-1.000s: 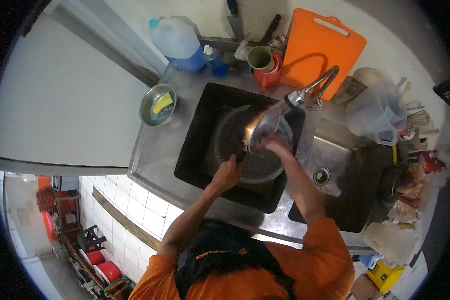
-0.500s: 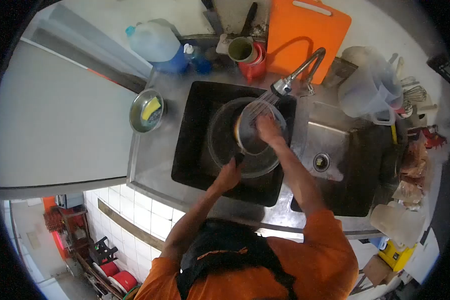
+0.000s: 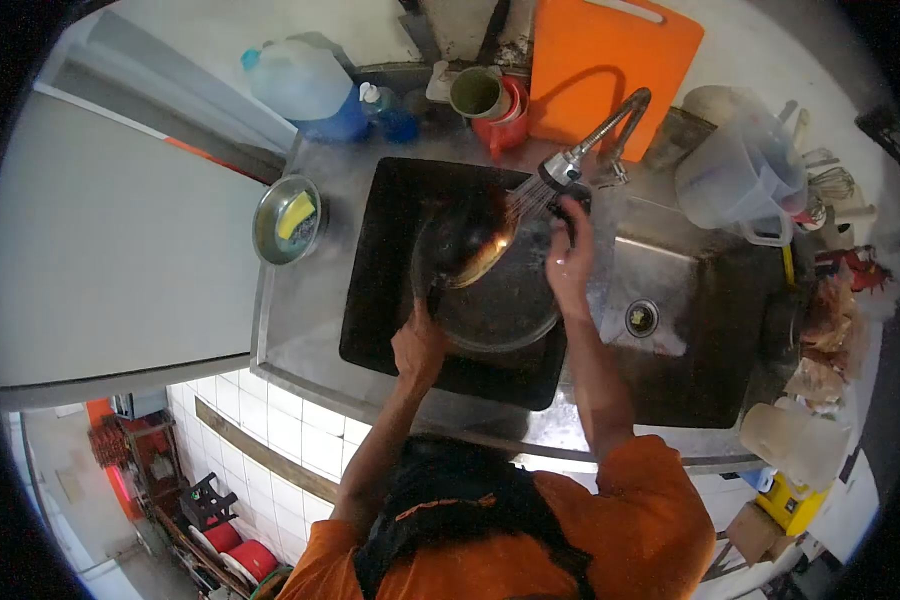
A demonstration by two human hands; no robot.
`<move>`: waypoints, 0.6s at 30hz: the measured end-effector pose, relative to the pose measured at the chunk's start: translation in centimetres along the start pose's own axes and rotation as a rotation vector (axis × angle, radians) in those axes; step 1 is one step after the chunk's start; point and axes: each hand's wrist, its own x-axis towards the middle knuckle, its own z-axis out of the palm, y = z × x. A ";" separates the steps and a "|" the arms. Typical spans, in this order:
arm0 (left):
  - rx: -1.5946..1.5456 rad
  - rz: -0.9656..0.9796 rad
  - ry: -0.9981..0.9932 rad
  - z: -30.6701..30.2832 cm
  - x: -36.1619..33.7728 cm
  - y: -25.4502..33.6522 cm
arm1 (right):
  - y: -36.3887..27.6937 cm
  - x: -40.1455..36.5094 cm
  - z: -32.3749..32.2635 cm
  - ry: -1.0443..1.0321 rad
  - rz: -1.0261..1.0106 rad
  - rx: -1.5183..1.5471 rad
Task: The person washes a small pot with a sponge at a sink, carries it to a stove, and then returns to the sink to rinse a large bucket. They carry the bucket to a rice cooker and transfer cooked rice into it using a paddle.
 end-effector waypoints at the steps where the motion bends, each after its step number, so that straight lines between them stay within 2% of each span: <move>1: -0.034 0.001 0.094 -0.1 -0.3 -0.3 | -0.8 1.3 -1.2 0.066 0.192 0.365; 2: -0.031 0.001 0.085 0.3 -0.5 -1.0 | -1.6 2.5 -2.2 0.134 0.386 0.730; 3: 0.016 0.044 0.142 1.1 -0.5 -2.1 | -2.1 3.7 -2.8 0.140 0.396 0.726; 5: 0.064 0.098 0.197 2.6 -0.1 -3.8 | -2.2 6.2 -3.4 0.065 0.417 1.025; 6: -0.151 0.127 0.119 3.1 0.4 -4.2 | -1.7 7.3 -3.2 0.071 0.413 1.024; 7: -0.363 0.152 0.039 3.5 0.6 -4.6 | -1.2 8.1 -2.9 -0.040 0.349 0.965; 8: -0.362 0.154 0.043 3.2 0.4 -4.0 | -1.0 8.5 -2.8 -0.152 0.283 0.906; 10: -0.966 -0.205 -0.398 1.8 -0.4 -1.9 | -1.0 8.8 -2.7 -0.176 0.307 0.863; 11: -0.969 -0.207 -0.393 1.1 -0.8 -1.2 | -1.1 8.9 -2.6 -0.197 0.335 0.817; 13: -1.157 -0.320 -0.569 -0.4 -1.2 0.2 | -0.5 8.9 -3.0 -0.244 0.338 0.874; 15: -1.175 -0.350 -0.597 -2.4 -1.8 1.9 | -0.4 8.7 -2.9 -0.300 0.347 0.930; 18: -1.194 -0.395 -0.638 -3.8 -2.0 3.6 | -1.0 8.4 -2.6 -0.231 0.419 1.057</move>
